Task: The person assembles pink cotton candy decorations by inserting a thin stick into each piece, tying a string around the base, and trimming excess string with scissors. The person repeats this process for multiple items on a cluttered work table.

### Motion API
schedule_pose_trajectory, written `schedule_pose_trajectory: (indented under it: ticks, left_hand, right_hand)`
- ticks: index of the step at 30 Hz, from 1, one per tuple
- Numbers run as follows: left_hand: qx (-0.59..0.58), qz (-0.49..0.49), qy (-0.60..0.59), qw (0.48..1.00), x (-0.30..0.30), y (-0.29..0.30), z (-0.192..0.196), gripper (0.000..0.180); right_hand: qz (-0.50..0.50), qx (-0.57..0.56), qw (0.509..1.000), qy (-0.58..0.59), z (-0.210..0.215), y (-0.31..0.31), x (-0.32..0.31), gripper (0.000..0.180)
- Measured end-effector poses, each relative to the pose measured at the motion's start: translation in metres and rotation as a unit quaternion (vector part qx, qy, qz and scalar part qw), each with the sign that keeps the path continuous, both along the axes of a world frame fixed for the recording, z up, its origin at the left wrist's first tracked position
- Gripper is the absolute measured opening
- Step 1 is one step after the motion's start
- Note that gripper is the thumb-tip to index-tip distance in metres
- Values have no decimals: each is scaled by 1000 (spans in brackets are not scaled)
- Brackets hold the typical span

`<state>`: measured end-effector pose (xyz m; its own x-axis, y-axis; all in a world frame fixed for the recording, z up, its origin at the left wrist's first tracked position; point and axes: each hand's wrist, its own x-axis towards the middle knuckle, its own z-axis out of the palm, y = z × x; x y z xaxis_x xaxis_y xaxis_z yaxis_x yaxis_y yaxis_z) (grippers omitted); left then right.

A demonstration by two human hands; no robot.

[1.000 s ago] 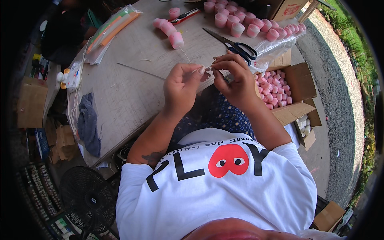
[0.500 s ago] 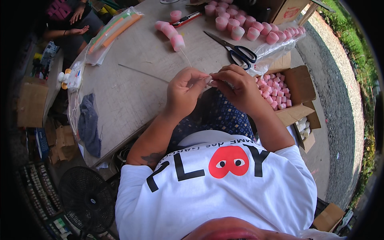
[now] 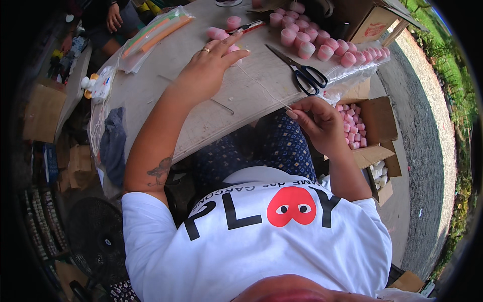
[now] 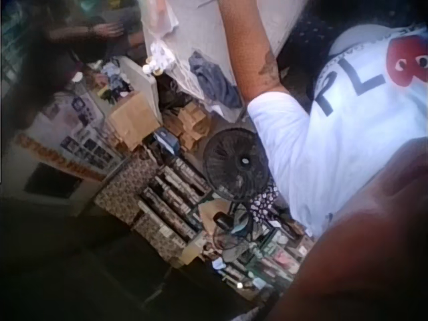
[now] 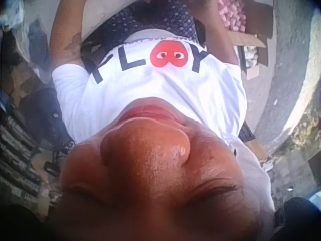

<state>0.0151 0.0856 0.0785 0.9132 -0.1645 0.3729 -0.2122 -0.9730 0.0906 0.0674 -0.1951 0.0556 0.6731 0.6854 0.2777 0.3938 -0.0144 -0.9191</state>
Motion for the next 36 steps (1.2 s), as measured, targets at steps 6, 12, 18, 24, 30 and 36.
schedule_pose_trajectory:
  ticks: [6,12,18,24,30,36]
  left_hand:
    - [100,-14,17,995,50,35,-36,45]
    - [-188,-28,-84,978,2,-4,-16,42]
    - [-229,-17,-201,952,-50,-51,-14,40]
    - [-341,-92,-176,919,-65,-60,-13,44]
    - [-637,-187,-82,744,-59,-69,-24,41]
    - [-662,-149,-91,729,-51,-61,-37,52]
  right_hand:
    - [73,135,976,154,18,9,-2,16]
    - [-27,33,999,3,-6,24,26,28]
    - [-2,66,966,-250,-10,90,17,31]
    - [-27,81,925,-371,-24,113,20,28]
    - [-7,12,898,-440,-18,102,21,29]
    - [-160,-136,880,-426,-19,61,60,31]
